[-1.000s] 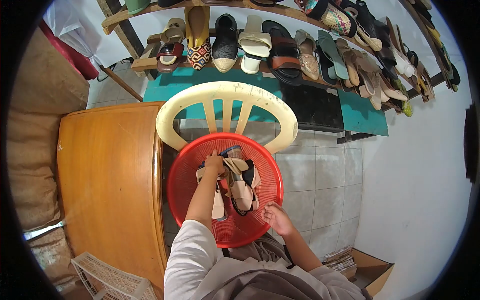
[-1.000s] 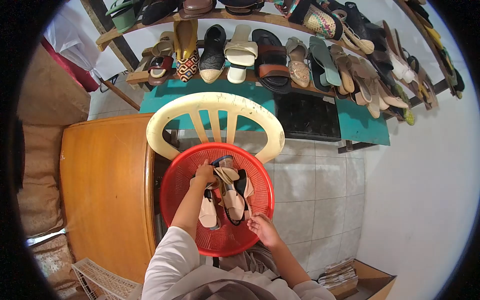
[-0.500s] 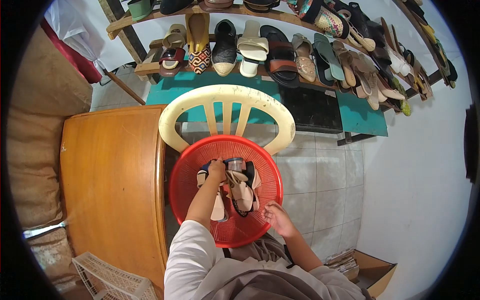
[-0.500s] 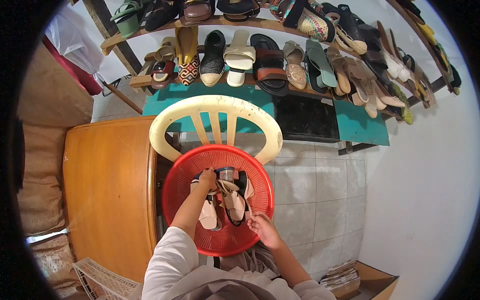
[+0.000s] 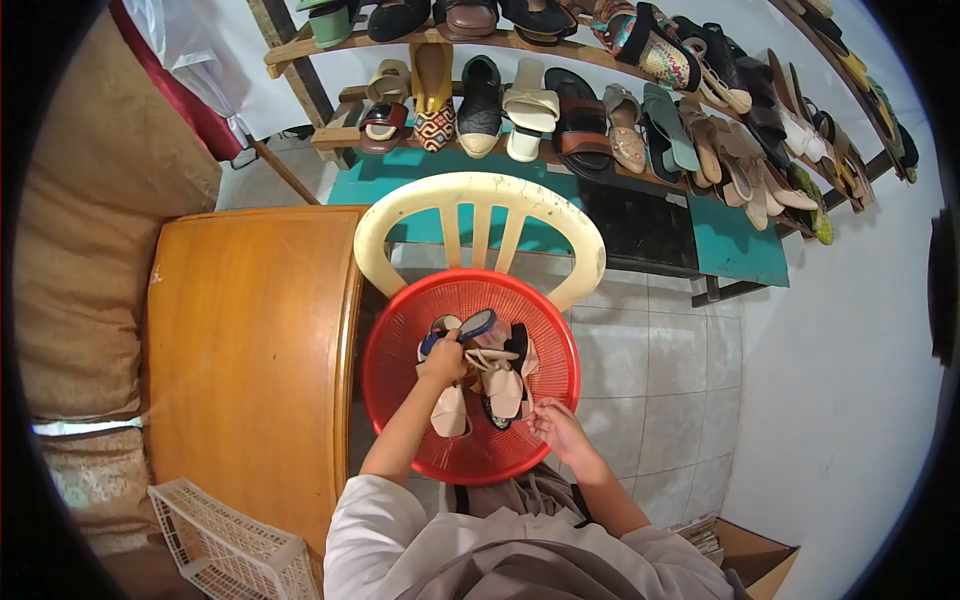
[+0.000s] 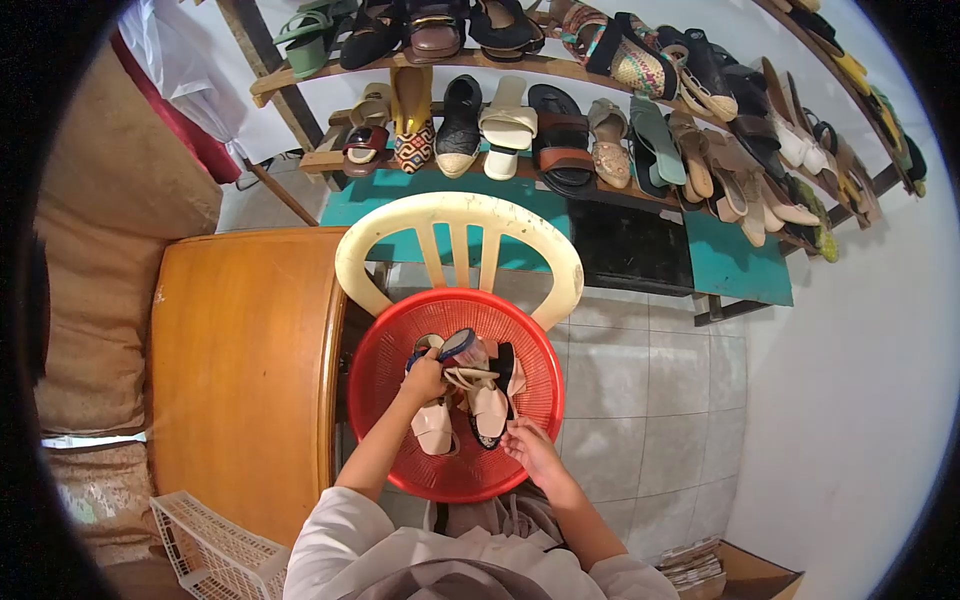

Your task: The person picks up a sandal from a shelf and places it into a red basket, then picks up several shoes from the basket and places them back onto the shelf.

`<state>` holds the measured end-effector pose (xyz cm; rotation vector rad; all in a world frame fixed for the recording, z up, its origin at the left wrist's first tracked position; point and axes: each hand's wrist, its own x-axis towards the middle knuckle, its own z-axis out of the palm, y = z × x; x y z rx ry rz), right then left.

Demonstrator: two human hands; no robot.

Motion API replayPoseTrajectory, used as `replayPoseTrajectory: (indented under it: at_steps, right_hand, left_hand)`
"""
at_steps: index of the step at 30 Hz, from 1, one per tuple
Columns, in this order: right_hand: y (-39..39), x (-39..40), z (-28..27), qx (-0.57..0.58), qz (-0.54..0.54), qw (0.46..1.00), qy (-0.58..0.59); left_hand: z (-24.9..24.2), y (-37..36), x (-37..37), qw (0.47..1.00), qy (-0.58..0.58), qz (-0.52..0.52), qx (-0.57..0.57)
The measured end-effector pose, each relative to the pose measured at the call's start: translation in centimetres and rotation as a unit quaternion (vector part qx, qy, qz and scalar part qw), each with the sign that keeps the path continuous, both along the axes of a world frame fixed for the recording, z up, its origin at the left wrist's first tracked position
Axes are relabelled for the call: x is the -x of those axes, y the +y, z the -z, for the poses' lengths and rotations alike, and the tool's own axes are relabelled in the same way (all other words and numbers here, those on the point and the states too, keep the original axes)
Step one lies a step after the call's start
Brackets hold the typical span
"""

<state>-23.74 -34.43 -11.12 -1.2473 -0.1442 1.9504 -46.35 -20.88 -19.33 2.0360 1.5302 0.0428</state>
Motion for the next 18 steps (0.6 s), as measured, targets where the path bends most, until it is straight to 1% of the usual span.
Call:
replayPoseTrajectory:
  at_steps: [3,4,6,7,8,10,11,13,14,15,17,18]
  right_hand:
    - [-0.1,1.0,1.0,-0.068,-0.092,0.985,-0.13]
    - [-0.1,1.4,1.9,-0.138,-0.127,0.962,-0.198]
    - [-0.4,2.5,3.5,-0.272,-0.192,0.884,-0.328]
    - [-0.2,3.2,2.3,-0.307,-0.194,0.865,-0.345]
    - [0.2,3.9,0.9,-0.342,-0.196,0.845,-0.362]
    - [1.3,4.7,-0.4,-0.401,-0.207,0.8,-0.396]
    - [1.6,5.0,-0.7,-0.415,-0.195,0.797,-0.393]
    - [1.8,5.5,-2.0,-0.435,-0.174,0.794,-0.387]
    - [2.2,5.5,-2.6,-0.431,-0.183,0.801,-0.374]
    - [2.5,5.6,-4.1,-0.435,-0.196,0.787,-0.391]
    - [3.3,5.7,-6.4,-0.464,-0.193,0.773,-0.388]
    - [3.6,5.5,-6.6,-0.464,-0.194,0.778,-0.376]
  left_hand:
    - [-5.0,-2.1,-0.2,0.993,-0.082,-0.072,-0.046]
    - [-6.7,-2.8,-0.4,0.989,-0.093,-0.103,-0.058]
    - [-9.3,-4.6,-1.2,0.961,-0.18,-0.164,-0.129]
    - [-10.3,-5.5,-1.6,0.941,-0.222,-0.193,-0.164]
    - [-11.1,-6.2,-2.0,0.939,-0.206,-0.229,-0.15]
    - [-13.9,-7.8,-2.7,0.922,-0.247,-0.285,-0.089]
    - [-15.1,-8.4,-3.0,0.91,-0.266,-0.312,-0.058]
    - [-15.9,-9.2,-3.1,0.909,-0.274,-0.302,-0.088]
    - [-15.9,-9.2,-3.0,0.909,-0.276,-0.294,-0.102]
    - [-16.0,-9.1,-3.0,0.909,-0.279,-0.286,-0.117]
    - [-18.3,-8.9,-3.3,0.908,-0.286,-0.263,-0.156]
    - [-19.0,-8.7,-3.3,0.907,-0.29,-0.252,-0.172]
